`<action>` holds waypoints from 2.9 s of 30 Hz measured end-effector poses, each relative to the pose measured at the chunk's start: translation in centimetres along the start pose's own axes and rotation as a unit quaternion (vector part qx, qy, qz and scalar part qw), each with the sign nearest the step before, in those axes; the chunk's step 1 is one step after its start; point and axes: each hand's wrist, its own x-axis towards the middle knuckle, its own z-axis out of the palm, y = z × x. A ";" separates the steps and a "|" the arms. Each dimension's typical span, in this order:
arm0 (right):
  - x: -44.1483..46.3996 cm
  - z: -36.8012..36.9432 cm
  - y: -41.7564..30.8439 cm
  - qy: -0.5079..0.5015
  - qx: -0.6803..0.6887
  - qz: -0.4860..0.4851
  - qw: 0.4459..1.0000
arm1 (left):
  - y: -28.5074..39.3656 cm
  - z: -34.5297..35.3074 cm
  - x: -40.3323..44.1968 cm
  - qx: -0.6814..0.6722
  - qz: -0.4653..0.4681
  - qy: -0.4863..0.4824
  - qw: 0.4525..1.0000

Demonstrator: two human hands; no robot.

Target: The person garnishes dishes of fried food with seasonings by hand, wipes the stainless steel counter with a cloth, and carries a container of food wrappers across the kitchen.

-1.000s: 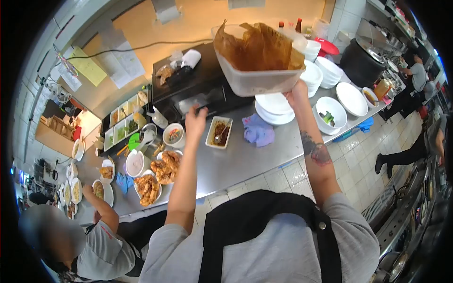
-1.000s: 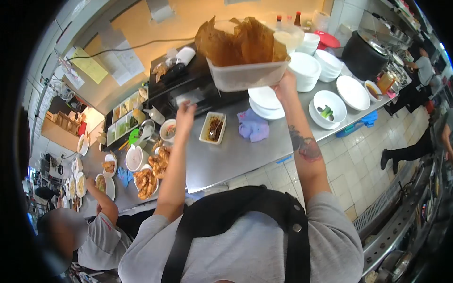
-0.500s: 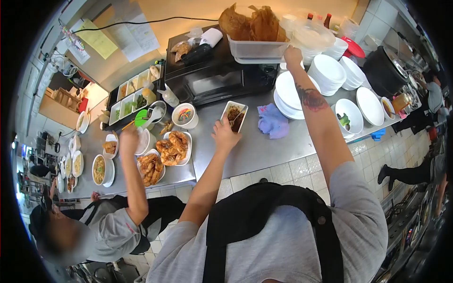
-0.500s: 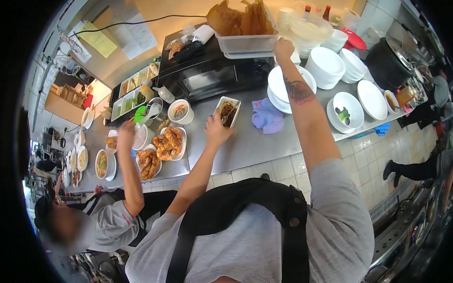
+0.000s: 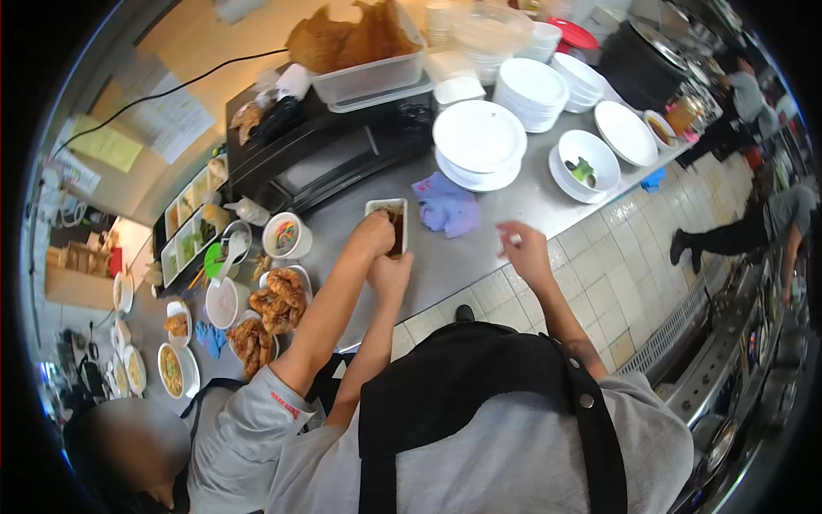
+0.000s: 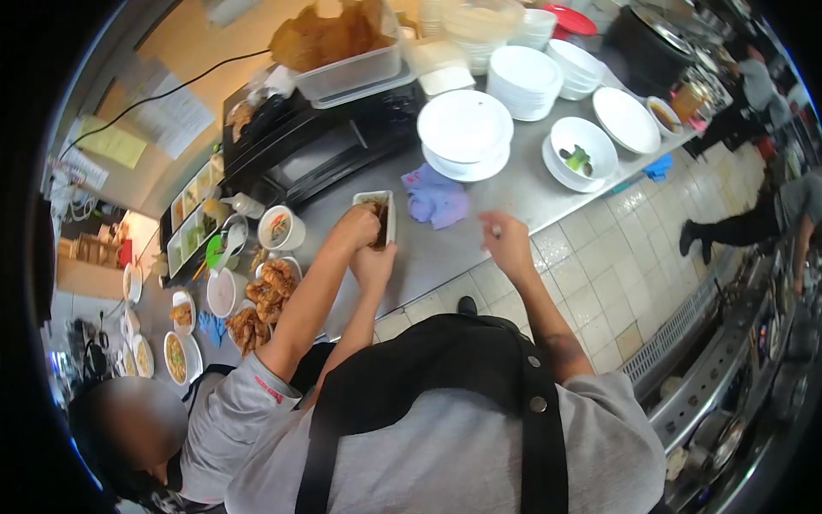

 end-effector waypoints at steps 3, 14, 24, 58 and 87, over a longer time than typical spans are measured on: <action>-5.0 -3.4 4.2 -0.037 -0.372 0.002 0.928 | -0.4 -0.2 -0.6 0.069 -0.076 -0.040 0.994; 7.4 8.7 2.1 -0.041 -0.310 -0.275 0.909 | -1.6 1.8 -1.2 -0.036 0.045 0.188 0.980; 0.0 -8.9 22.2 0.128 -0.256 -0.056 0.957 | -3.3 3.4 -1.4 -0.134 0.073 0.225 0.962; 50.3 -80.8 -30.2 0.575 -0.222 -0.519 0.593 | 9.6 20.2 -0.9 0.296 0.197 -0.246 0.902; 55.5 -82.6 -49.0 0.547 -0.165 -0.610 0.550 | 50.9 20.7 -7.5 0.048 -0.170 -0.232 0.957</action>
